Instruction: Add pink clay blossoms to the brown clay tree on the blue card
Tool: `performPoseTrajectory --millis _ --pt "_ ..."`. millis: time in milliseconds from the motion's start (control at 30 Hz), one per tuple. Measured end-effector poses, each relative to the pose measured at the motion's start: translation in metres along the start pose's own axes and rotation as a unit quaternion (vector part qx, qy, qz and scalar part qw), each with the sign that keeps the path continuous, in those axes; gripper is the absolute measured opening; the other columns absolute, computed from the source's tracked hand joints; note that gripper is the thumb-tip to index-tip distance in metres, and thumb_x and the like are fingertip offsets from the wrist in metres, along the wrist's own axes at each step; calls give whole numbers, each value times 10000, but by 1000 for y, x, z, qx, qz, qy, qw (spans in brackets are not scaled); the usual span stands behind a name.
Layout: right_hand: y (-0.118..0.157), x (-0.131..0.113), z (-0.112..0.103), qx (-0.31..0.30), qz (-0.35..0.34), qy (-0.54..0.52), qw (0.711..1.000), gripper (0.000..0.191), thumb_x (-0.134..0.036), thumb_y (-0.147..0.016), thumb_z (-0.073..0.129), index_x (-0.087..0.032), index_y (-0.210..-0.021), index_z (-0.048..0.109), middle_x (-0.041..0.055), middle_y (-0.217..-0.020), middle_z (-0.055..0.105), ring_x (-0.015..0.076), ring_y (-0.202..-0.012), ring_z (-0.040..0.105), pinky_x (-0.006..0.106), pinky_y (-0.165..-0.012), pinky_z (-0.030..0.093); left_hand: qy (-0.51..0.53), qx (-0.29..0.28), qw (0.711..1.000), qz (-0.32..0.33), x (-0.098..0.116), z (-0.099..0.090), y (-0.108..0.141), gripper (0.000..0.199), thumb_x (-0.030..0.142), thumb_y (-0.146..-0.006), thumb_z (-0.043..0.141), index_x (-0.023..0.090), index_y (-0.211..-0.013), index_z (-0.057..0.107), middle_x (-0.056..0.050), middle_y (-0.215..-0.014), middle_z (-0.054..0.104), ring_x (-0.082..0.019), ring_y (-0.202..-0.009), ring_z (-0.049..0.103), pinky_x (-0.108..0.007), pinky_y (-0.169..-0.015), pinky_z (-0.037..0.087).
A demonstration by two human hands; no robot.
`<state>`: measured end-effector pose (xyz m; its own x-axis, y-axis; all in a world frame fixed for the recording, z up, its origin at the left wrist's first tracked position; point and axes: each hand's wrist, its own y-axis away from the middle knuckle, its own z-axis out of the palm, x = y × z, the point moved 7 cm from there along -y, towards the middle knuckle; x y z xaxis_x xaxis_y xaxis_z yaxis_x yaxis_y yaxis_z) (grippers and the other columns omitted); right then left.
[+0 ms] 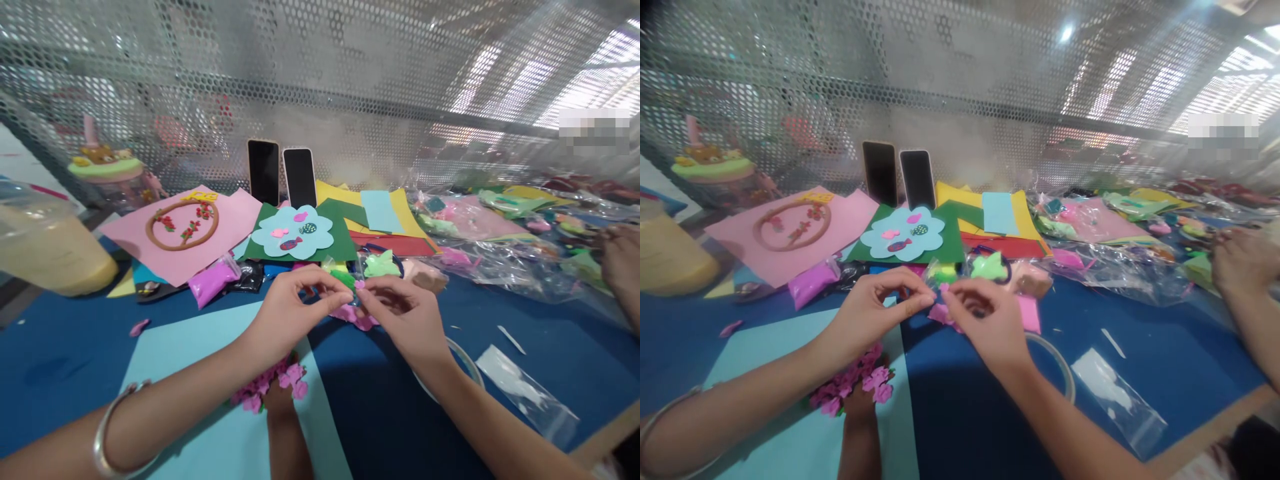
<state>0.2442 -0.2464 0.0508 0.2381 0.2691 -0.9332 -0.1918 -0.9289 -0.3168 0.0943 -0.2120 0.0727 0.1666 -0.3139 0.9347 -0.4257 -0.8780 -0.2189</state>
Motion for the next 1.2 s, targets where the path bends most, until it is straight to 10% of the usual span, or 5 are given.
performPoseTrajectory --millis 1200 --pt "12 -42 -4 64 -238 228 942 95 -121 -743 663 -151 -820 709 37 -699 705 120 -580 629 233 -589 501 177 36 974 -138 -10 25 27 311 215 -712 650 225 -1015 722 -24 -868 570 -111 -698 471 -241 -614 355"
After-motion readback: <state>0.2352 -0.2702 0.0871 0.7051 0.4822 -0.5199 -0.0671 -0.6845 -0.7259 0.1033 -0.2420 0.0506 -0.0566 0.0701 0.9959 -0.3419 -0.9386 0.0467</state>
